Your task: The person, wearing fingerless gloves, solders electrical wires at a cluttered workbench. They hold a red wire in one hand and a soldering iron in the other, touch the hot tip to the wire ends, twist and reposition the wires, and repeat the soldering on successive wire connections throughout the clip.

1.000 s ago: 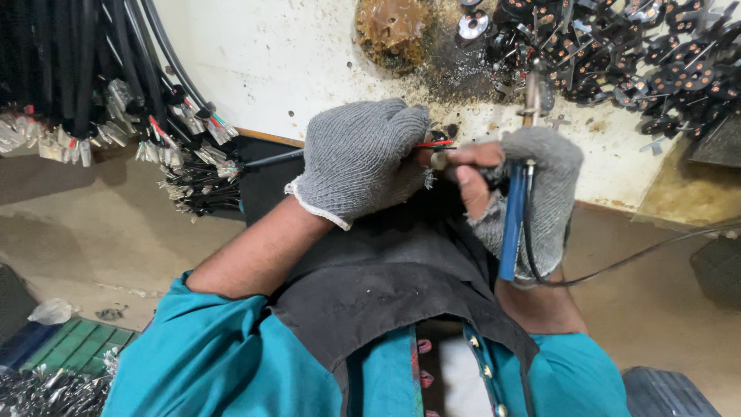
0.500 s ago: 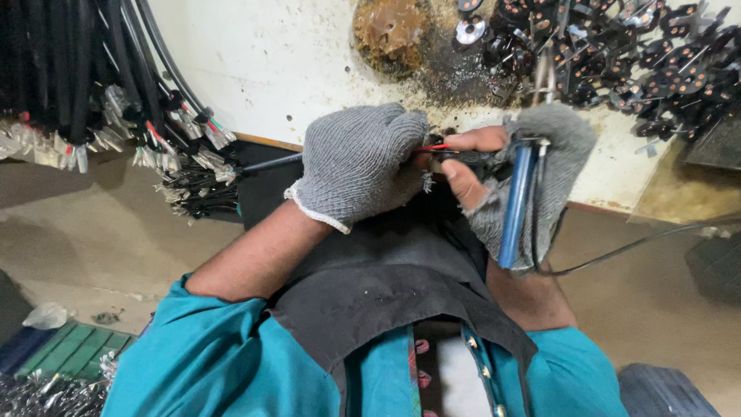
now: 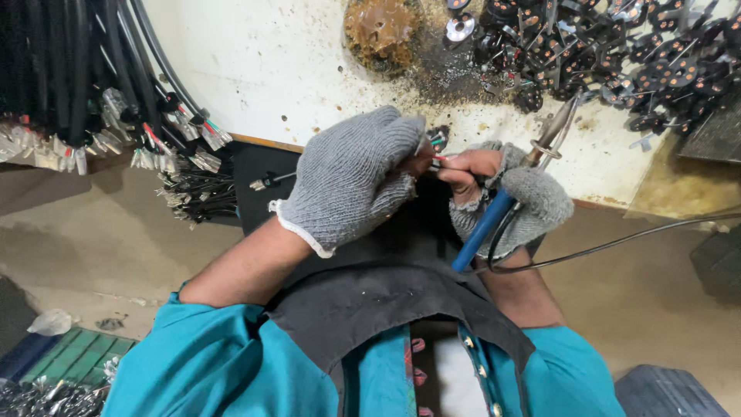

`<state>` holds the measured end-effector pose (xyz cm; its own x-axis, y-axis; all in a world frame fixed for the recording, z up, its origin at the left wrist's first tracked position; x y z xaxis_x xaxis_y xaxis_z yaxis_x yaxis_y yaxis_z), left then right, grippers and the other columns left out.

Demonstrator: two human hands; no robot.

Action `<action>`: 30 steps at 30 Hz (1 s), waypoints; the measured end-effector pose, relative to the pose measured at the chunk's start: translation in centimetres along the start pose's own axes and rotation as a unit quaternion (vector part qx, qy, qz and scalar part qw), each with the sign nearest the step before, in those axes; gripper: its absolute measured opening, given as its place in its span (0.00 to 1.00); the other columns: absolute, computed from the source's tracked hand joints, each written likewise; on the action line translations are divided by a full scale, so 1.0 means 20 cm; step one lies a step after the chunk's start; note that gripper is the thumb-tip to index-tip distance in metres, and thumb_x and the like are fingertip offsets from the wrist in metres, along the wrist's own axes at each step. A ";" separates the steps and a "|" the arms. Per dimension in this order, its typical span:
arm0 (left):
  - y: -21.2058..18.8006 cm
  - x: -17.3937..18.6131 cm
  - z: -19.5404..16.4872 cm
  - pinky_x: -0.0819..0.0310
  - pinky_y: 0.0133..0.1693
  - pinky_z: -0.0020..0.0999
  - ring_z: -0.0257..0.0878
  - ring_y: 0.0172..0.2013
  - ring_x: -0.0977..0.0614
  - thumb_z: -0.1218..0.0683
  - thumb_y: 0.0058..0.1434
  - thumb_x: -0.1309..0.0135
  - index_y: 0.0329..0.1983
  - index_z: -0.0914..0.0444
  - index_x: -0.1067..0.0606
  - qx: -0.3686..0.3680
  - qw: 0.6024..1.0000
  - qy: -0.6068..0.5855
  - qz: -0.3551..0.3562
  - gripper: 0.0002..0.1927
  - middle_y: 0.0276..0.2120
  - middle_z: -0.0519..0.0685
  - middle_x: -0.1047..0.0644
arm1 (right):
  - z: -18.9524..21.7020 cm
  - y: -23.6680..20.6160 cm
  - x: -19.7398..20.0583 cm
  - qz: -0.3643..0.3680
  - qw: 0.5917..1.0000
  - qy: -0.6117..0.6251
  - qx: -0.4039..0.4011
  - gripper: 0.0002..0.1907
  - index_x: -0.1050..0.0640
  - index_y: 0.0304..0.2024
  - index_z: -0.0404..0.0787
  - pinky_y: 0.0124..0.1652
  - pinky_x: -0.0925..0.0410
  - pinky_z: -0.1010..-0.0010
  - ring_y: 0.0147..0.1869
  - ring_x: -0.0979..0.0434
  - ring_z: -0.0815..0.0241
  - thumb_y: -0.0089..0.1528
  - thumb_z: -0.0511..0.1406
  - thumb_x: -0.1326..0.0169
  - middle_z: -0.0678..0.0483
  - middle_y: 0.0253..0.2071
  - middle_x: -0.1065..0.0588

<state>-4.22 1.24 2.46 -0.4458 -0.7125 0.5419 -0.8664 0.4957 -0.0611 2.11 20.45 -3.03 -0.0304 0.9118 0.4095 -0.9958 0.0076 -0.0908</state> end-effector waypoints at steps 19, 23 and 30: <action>0.00 -0.06 0.05 0.27 0.37 0.37 0.46 0.34 0.19 0.53 0.63 0.35 0.42 0.61 0.20 0.040 0.988 -0.149 -0.007 0.09 0.32 0.51 0.24 | -0.05 -0.03 0.06 0.006 0.992 0.125 -0.032 0.07 0.22 0.44 0.37 0.47 0.30 0.77 0.44 0.23 0.65 0.69 0.34 0.37 0.54 0.40 0.22; 0.01 -0.08 0.04 0.28 0.37 0.36 0.43 0.33 0.20 0.54 0.62 0.34 0.41 0.61 0.18 0.043 0.980 -0.197 0.005 0.07 0.30 0.50 0.23 | -0.07 -0.04 0.07 -0.006 0.991 0.134 -0.030 0.08 0.23 0.45 0.38 0.46 0.31 0.78 0.42 0.24 0.67 0.69 0.35 0.37 0.55 0.40 0.23; 0.03 -0.11 0.03 0.27 0.37 0.35 0.42 0.33 0.19 0.55 0.63 0.34 0.42 0.60 0.18 0.038 0.977 -0.209 -0.022 0.07 0.30 0.49 0.22 | 0.00 -0.06 0.08 -0.049 0.987 0.149 -0.044 0.10 0.25 0.47 0.38 0.50 0.30 0.77 0.45 0.24 0.67 0.72 0.37 0.39 0.55 0.41 0.23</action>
Point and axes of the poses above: each hand's wrist, its own y-axis towards the middle knuckle, its own x-axis out of the back of the hand, z = x × y, the point moved 5 cm from there along y, towards the middle knuckle
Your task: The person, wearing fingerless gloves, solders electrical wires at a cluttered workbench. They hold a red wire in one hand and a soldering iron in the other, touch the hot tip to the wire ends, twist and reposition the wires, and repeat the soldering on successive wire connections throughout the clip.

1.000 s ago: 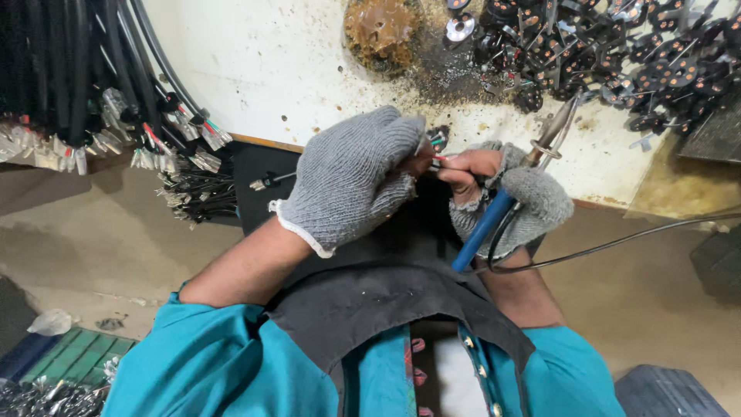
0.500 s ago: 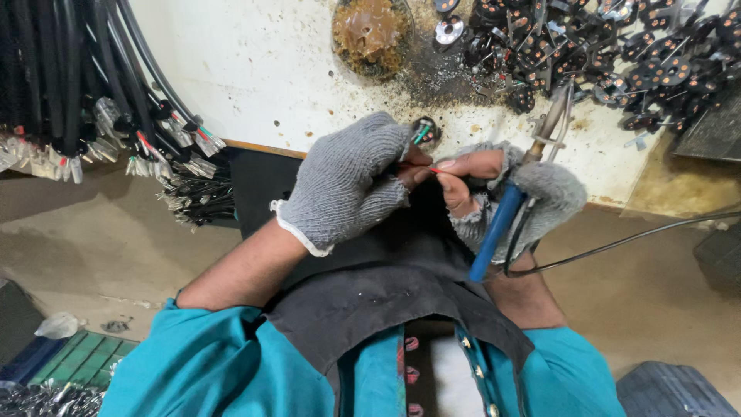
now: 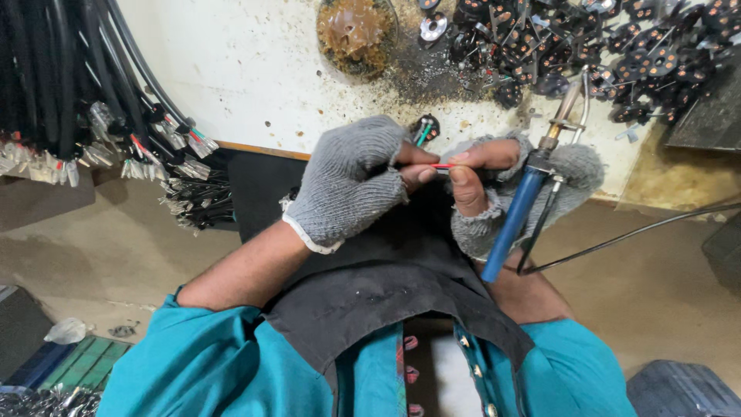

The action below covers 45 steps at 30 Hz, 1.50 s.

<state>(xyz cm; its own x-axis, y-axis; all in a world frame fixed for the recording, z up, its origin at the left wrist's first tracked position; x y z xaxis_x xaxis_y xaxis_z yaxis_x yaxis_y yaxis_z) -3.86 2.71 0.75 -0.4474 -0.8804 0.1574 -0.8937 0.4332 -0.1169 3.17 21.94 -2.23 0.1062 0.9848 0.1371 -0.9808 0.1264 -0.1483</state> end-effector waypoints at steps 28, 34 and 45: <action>0.01 0.42 0.15 0.30 0.41 0.31 0.37 0.35 0.25 0.63 0.72 0.37 0.37 0.66 0.26 -0.046 0.955 0.158 -0.248 0.09 0.33 0.48 0.28 | 0.13 0.12 -0.07 0.009 0.961 -0.247 0.121 0.04 0.18 0.42 0.39 0.40 0.29 0.75 0.36 0.20 0.62 0.71 0.31 0.35 0.53 0.33 0.22; 0.01 0.41 0.15 0.30 0.41 0.31 0.38 0.35 0.25 0.61 0.72 0.36 0.36 0.65 0.26 -0.060 0.949 0.186 -0.246 0.10 0.33 0.49 0.28 | 0.14 0.12 -0.08 0.017 0.932 -0.327 0.156 0.04 0.19 0.40 0.41 0.39 0.30 0.71 0.37 0.20 0.56 0.67 0.31 0.35 0.50 0.32 0.23; -0.10 0.28 -0.06 0.30 0.40 0.30 0.38 0.37 0.24 0.57 0.66 0.39 0.34 0.64 0.25 -0.031 0.999 0.010 -0.043 0.08 0.33 0.48 0.27 | 0.16 0.10 -0.07 0.033 0.978 -0.188 0.082 0.11 0.20 0.49 0.39 0.37 0.31 0.72 0.35 0.22 0.61 0.65 0.30 0.34 0.51 0.36 0.23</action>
Point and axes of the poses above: each hand's wrist, its own y-axis towards the middle knuckle, its own x-axis out of the back of the hand, z = x × y, the point moved 5 cm from there along y, towards the middle knuckle
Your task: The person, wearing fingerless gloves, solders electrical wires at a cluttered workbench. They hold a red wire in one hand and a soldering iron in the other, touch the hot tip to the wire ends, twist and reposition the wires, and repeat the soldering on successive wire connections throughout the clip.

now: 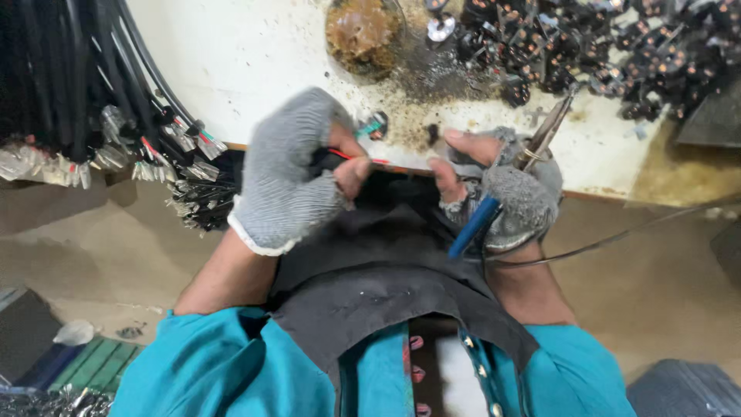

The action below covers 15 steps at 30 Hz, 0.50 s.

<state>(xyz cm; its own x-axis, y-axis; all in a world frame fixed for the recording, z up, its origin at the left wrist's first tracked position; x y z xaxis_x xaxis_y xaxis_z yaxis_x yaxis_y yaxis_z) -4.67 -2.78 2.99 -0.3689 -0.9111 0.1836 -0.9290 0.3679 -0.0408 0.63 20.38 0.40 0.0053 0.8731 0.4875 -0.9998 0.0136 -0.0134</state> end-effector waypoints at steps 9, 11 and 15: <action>-0.01 -0.30 0.07 0.29 0.39 0.31 0.37 0.34 0.23 0.56 0.64 0.38 0.33 0.61 0.25 0.090 0.984 -0.101 0.114 0.07 0.31 0.45 0.25 | -0.05 0.00 0.01 0.070 0.985 0.148 0.060 0.15 0.22 0.51 0.40 0.45 0.24 0.72 0.45 0.18 0.57 0.64 0.31 0.32 0.49 0.45 0.21; 0.01 -0.30 0.04 0.28 0.39 0.33 0.39 0.34 0.22 0.56 0.63 0.38 0.34 0.61 0.25 0.091 0.984 -0.089 0.126 0.07 0.31 0.46 0.25 | -0.05 0.04 0.02 0.078 0.983 0.154 0.054 0.11 0.21 0.49 0.42 0.46 0.24 0.73 0.45 0.18 0.58 0.67 0.34 0.33 0.50 0.41 0.21; 0.06 -0.19 -0.08 0.26 0.44 0.39 0.52 0.43 0.21 0.57 0.57 0.37 0.34 0.61 0.26 -0.100 0.987 0.071 0.107 0.08 0.40 0.55 0.25 | 0.03 0.13 0.02 0.126 0.979 -0.010 0.157 0.09 0.19 0.45 0.42 0.43 0.26 0.68 0.41 0.17 0.55 0.64 0.36 0.36 0.49 0.38 0.20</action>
Point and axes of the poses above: each hand's wrist, its own y-axis towards the middle knuckle, its own x-axis out of the back of the hand, z = x × y, the point moved 5 cm from there along y, towards the middle knuckle
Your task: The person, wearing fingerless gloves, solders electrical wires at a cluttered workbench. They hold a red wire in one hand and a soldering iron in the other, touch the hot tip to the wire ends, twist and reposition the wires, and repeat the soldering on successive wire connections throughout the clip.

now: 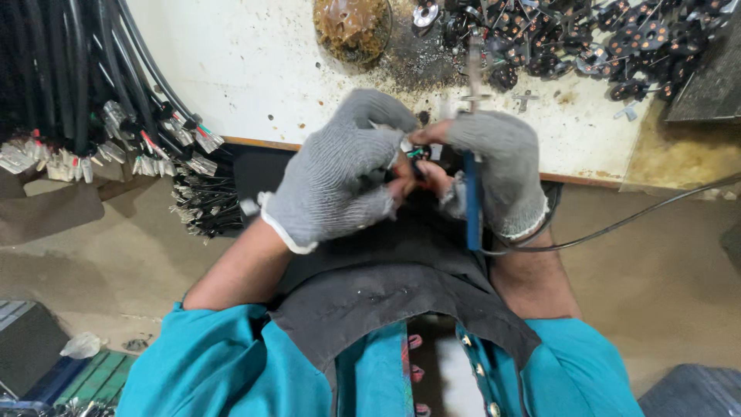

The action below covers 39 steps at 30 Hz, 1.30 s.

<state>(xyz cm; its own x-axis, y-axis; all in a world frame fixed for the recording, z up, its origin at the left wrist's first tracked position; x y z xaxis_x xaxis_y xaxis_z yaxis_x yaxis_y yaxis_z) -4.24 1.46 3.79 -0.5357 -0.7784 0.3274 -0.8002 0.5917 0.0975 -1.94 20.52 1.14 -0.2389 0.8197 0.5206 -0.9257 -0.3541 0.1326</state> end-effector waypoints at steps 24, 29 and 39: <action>-0.03 -0.02 0.19 0.23 0.46 0.41 0.49 0.44 0.18 0.59 0.50 0.33 0.36 0.58 0.26 0.029 0.994 0.097 -0.036 0.14 0.41 0.48 0.22 | 0.04 0.06 -0.05 -0.015 0.990 -0.134 -0.038 0.14 0.18 0.46 0.44 0.45 0.28 0.62 0.43 0.18 0.49 0.60 0.38 0.30 0.52 0.41 0.19; -0.03 -0.04 0.19 0.23 0.44 0.41 0.49 0.43 0.18 0.59 0.48 0.33 0.34 0.57 0.27 0.041 0.992 0.110 -0.042 0.15 0.40 0.48 0.22 | 0.03 0.05 -0.06 -0.005 0.990 -0.134 -0.053 0.15 0.17 0.46 0.45 0.45 0.28 0.61 0.44 0.18 0.48 0.58 0.38 0.29 0.52 0.42 0.19; -0.07 -0.08 0.21 0.23 0.46 0.44 0.53 0.45 0.19 0.58 0.53 0.34 0.43 0.59 0.26 0.007 0.987 0.148 -0.063 0.16 0.44 0.52 0.22 | 0.01 0.04 -0.06 0.002 0.991 -0.128 -0.045 0.16 0.18 0.46 0.44 0.47 0.27 0.61 0.46 0.18 0.48 0.58 0.38 0.28 0.51 0.43 0.19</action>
<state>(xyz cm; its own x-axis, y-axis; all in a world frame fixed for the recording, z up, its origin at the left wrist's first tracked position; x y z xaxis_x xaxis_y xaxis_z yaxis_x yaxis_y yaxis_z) -3.28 1.01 -0.84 -0.3317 -0.7486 0.5741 -0.8601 0.4899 0.1419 -2.31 19.19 0.79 -0.1708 0.6736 0.7191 -0.9504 -0.3050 0.0601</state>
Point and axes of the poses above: each hand's wrist, its own y-axis towards the middle knuckle, its own x-axis out of the back of the hand, z = x × y, the point moved 5 cm from there along y, towards the middle knuckle
